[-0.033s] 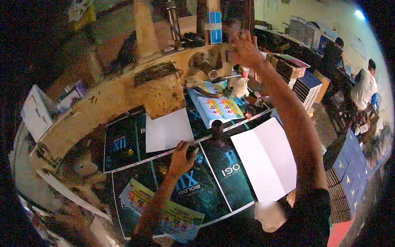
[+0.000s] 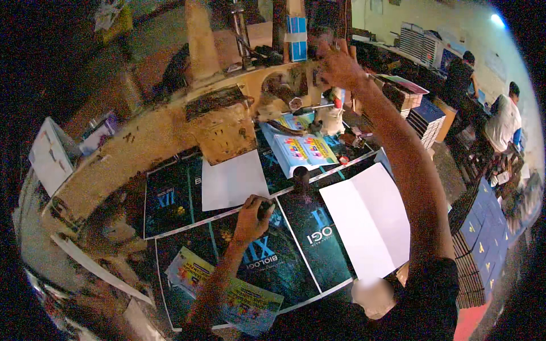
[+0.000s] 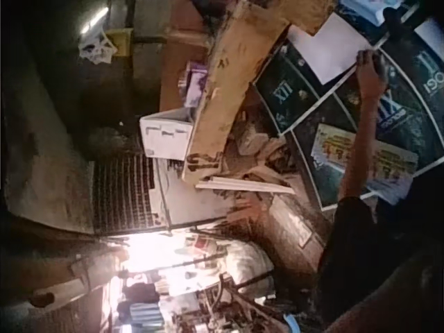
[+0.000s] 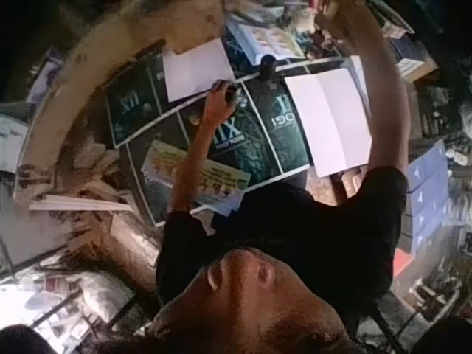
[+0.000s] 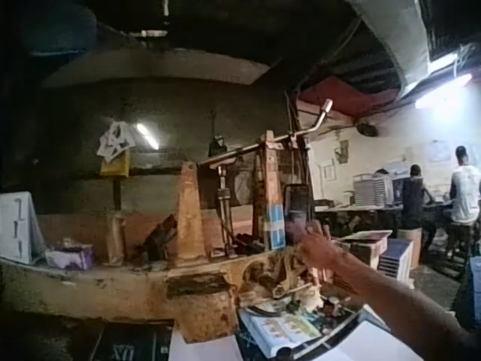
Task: The person sorts through a stack of booklets on a table, checking individual pages before aligning and stacking them into a single pile.
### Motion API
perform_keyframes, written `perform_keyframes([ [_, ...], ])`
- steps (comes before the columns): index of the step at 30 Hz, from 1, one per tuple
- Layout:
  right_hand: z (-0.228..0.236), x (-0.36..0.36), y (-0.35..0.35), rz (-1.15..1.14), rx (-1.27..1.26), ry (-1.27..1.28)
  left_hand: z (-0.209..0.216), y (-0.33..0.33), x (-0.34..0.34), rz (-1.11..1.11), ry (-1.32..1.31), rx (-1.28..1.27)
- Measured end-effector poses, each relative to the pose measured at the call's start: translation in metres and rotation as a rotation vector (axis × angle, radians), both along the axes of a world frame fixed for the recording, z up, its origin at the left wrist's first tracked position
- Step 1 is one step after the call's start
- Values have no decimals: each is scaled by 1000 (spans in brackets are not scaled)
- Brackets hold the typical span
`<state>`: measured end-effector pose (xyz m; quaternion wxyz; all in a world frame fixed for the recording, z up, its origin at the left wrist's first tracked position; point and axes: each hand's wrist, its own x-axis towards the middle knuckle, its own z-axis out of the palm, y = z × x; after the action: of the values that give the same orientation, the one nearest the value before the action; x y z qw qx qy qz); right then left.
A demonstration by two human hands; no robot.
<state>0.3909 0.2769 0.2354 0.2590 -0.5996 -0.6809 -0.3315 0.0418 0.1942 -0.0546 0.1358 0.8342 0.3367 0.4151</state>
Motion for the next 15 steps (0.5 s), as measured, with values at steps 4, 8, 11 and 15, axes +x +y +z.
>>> perform_keyframes([
  [4, 29, 40, 22, -173, -201, -107, 0, -1, 5, -14, -24, -101],
  [8, 40, 40, -7, -186, 114, 29, -3, 9, 0, -22, 3, -62],
  [11, 16, 55, -51, 60, 204, 131, 8, 4, 6, -32, -17, -131],
  [15, -50, 64, -157, 156, -255, 353, 9, 4, 10, -59, -21, -173],
])
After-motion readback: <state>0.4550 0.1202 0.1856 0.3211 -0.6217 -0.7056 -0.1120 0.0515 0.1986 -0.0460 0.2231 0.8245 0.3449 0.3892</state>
